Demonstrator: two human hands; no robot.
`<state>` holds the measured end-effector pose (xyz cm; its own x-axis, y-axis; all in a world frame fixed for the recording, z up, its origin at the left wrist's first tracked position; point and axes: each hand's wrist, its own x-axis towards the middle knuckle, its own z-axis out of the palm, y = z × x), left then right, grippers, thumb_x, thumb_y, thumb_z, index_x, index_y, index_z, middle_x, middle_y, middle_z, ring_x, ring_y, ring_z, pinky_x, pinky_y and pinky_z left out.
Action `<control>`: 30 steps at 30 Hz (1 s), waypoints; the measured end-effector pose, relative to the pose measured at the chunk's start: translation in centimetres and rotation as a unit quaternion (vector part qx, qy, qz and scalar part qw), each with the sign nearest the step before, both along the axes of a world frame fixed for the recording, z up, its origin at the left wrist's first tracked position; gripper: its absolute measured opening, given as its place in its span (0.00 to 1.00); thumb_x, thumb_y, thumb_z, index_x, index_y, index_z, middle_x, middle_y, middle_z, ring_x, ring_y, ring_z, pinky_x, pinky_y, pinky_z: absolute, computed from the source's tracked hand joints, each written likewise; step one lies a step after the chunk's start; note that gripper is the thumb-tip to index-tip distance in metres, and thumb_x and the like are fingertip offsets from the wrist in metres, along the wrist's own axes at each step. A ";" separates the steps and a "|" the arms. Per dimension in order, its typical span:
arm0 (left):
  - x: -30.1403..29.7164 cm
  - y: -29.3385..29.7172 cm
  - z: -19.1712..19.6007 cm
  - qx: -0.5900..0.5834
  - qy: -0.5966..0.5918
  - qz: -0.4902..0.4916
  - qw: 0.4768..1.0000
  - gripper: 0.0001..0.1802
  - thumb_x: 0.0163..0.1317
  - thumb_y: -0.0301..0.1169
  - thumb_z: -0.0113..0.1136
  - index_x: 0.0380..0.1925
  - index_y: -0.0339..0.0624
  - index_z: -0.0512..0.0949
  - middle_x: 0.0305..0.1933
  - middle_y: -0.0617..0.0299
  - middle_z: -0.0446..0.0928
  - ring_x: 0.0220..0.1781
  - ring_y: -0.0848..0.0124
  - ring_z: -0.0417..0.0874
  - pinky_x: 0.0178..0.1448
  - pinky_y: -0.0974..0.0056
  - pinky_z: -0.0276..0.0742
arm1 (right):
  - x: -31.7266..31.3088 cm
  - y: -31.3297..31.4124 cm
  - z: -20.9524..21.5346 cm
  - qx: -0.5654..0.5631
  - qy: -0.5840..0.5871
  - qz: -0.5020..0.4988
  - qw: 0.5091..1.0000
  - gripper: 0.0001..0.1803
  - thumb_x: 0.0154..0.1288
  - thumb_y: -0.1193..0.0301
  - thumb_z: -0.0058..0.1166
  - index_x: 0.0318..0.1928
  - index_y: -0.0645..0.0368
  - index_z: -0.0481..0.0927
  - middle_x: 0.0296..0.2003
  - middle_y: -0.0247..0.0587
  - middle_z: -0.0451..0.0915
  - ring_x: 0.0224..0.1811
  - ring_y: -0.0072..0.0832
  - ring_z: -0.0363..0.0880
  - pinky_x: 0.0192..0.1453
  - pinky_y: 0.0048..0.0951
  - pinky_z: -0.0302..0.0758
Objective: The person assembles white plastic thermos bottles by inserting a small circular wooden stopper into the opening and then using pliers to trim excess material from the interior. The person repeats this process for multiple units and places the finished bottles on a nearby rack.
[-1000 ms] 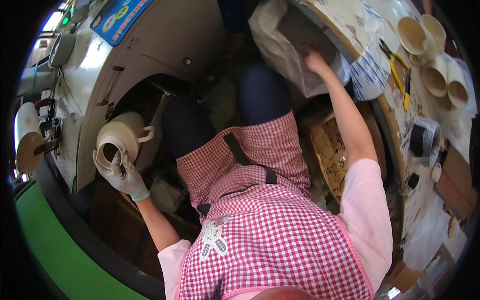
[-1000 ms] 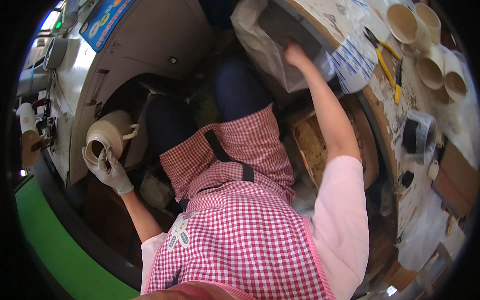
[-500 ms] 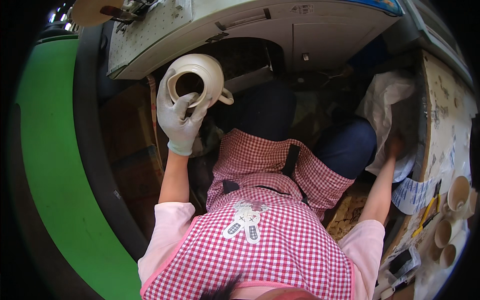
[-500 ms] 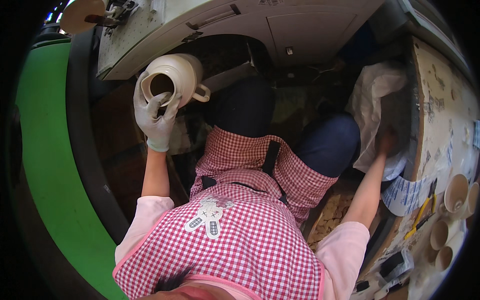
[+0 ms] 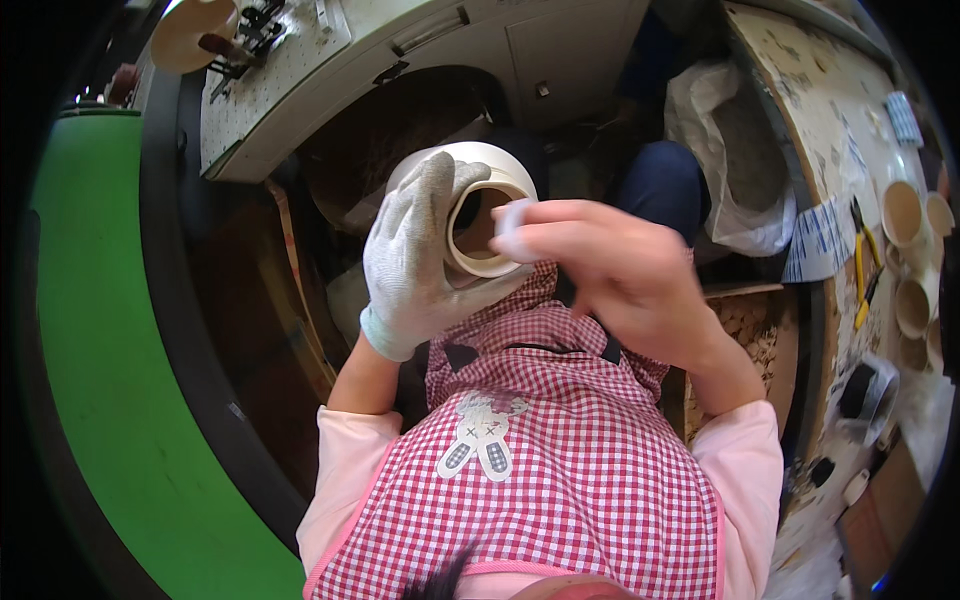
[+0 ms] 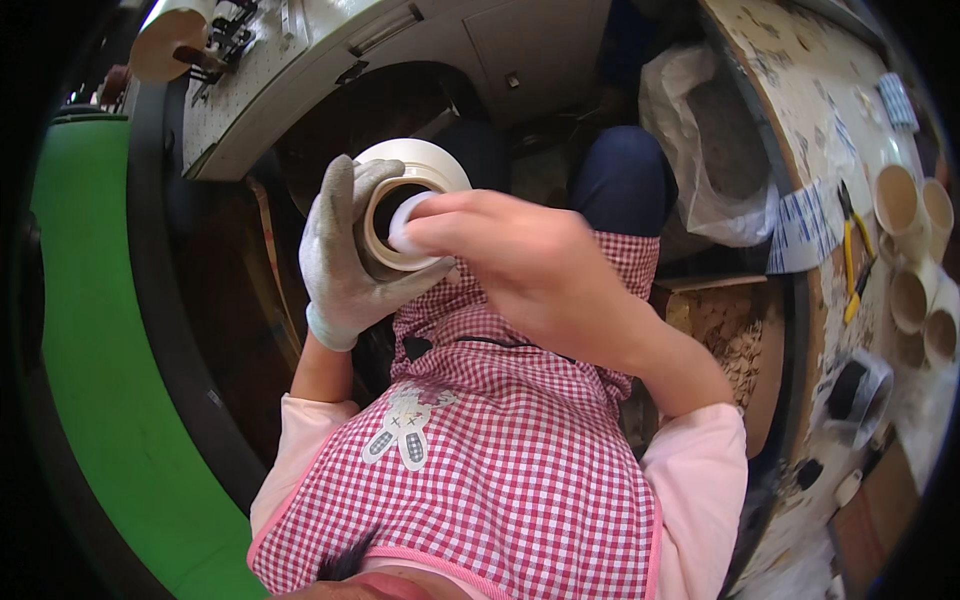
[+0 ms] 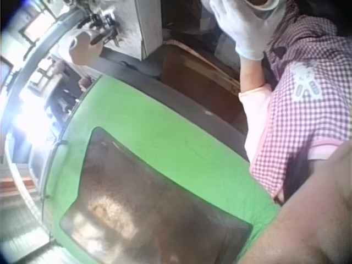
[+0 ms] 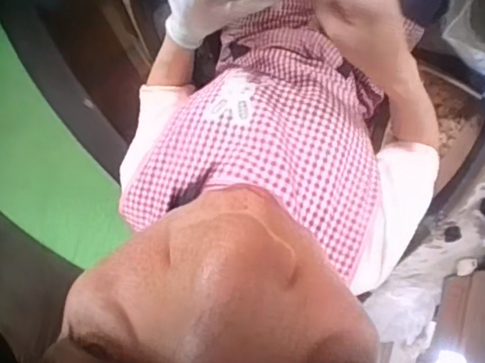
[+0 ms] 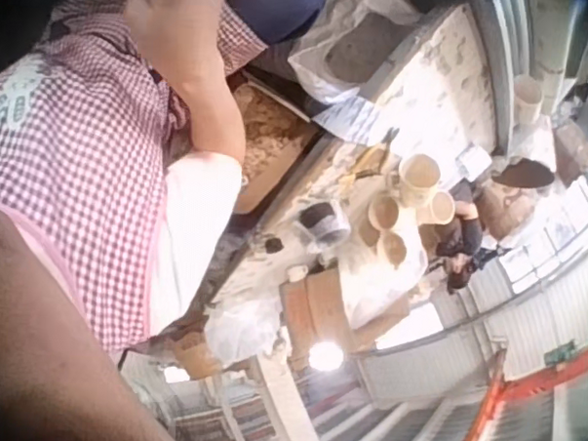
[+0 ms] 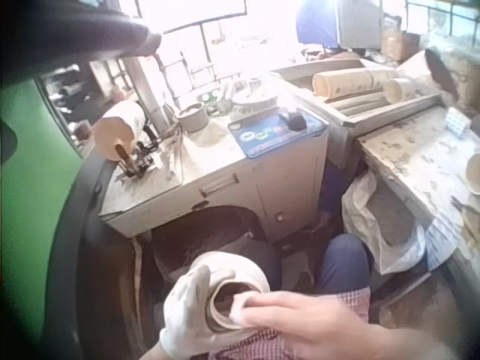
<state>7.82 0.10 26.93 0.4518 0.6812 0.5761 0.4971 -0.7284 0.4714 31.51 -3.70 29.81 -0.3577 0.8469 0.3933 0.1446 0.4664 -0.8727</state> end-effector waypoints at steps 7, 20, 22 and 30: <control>0.0 -2.3 -0.2 0.045 0.042 0.001 0.998 0.52 0.39 0.42 0.87 0.65 0.33 0.75 0.62 0.49 0.82 0.63 0.47 0.84 0.66 0.49 0.81 | -4.2 -1.8 -0.9 0.117 -0.274 -0.077 0.951 0.18 0.58 0.78 0.64 0.50 0.68 0.84 0.50 0.57 0.84 0.43 0.45 0.90 0.48 0.36 0.88; -1.3 -1.7 -1.1 0.013 -0.016 0.009 1.000 0.49 0.40 0.41 0.87 0.63 0.34 0.77 0.61 0.49 0.83 0.65 0.48 0.83 0.68 0.50 0.79 | -5.9 -0.3 -2.8 0.174 -0.258 -0.076 0.947 0.20 0.59 0.80 0.62 0.54 0.64 0.85 0.53 0.56 0.85 0.44 0.43 0.90 0.48 0.37 0.88; -1.5 -1.7 -1.0 0.006 -0.025 0.019 0.999 0.49 0.39 0.41 0.88 0.63 0.34 0.78 0.61 0.50 0.83 0.65 0.48 0.83 0.68 0.50 0.79 | -5.5 0.1 -2.7 0.137 -0.173 -0.060 0.973 0.20 0.59 0.81 0.61 0.54 0.63 0.85 0.53 0.54 0.85 0.44 0.44 0.90 0.49 0.36 0.88; -0.8 -1.1 -1.5 0.023 -0.006 0.013 1.000 0.50 0.39 0.42 0.88 0.64 0.34 0.78 0.62 0.50 0.83 0.67 0.49 0.82 0.69 0.50 0.78 | -6.0 -0.6 -3.3 0.134 -0.276 -0.113 0.945 0.20 0.59 0.77 0.64 0.53 0.62 0.85 0.52 0.51 0.86 0.41 0.42 0.91 0.46 0.36 0.88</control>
<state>7.06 -0.99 25.44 0.4272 0.6661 0.6114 0.5113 -0.7357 0.4442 25.48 -4.26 26.52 -0.3926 0.8229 0.4106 0.6661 0.5623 -0.4900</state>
